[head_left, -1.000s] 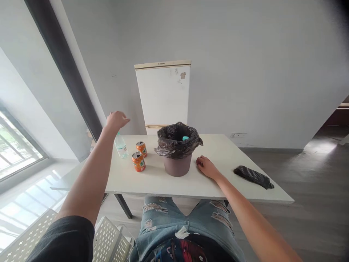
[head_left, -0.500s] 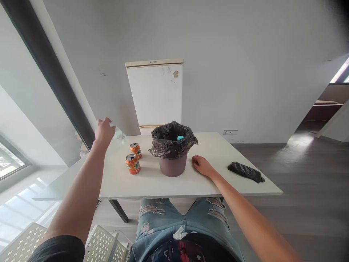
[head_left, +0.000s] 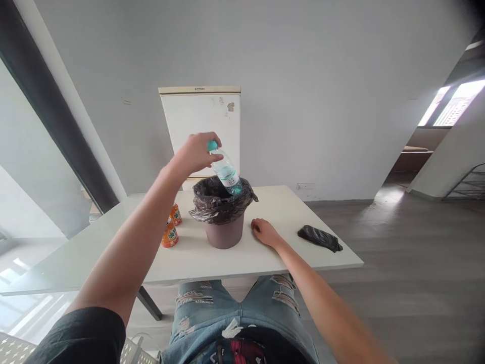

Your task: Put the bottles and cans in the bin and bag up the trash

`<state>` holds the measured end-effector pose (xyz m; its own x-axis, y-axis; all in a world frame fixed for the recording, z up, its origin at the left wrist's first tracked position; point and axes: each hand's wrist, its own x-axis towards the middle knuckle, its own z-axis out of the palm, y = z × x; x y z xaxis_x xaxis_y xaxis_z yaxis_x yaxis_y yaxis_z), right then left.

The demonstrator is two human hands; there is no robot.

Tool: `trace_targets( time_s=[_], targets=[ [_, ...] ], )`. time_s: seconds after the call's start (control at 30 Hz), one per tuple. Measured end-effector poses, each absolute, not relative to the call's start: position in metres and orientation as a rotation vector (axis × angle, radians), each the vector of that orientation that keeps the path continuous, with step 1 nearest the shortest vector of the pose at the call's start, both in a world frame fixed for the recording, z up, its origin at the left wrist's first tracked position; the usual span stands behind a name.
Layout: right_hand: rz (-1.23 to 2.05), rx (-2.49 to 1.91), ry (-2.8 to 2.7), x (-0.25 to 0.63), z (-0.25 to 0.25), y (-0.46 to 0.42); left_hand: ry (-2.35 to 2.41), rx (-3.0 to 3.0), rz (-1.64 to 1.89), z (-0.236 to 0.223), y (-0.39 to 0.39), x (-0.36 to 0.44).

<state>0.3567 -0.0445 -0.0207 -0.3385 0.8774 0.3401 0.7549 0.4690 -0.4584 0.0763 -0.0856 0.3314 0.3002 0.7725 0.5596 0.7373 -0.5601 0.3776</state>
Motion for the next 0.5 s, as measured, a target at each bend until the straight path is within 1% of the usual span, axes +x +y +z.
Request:
trace_targets(
  time_s=[0.07,0.17,0.27,0.4,0.43,0.5],
  targets=[
    [0.283,-1.363,-2.178,0.357,-0.022,-0.044,1.501,2.573,0.988,0.328,-0.072,0.092],
    [0.271,-1.369,-2.187,0.356,-0.022,-0.044,1.535,2.583,0.933,0.326,-0.057,0.106],
    [0.274,-1.367,-2.192,0.356,-0.021,-0.046,1.556,2.555,1.006,0.329,-0.053,0.109],
    [0.293,-1.358,-2.195,0.357,-0.019,-0.047,1.597,2.595,1.265,0.335,-0.063,0.105],
    [0.294,-1.357,-2.194,0.357,-0.019,-0.047,1.608,2.611,1.259,0.334,-0.065,0.105],
    [0.291,-1.358,-2.193,0.358,-0.019,-0.047,1.634,2.658,1.115,0.331,-0.066,0.106]
  ],
)
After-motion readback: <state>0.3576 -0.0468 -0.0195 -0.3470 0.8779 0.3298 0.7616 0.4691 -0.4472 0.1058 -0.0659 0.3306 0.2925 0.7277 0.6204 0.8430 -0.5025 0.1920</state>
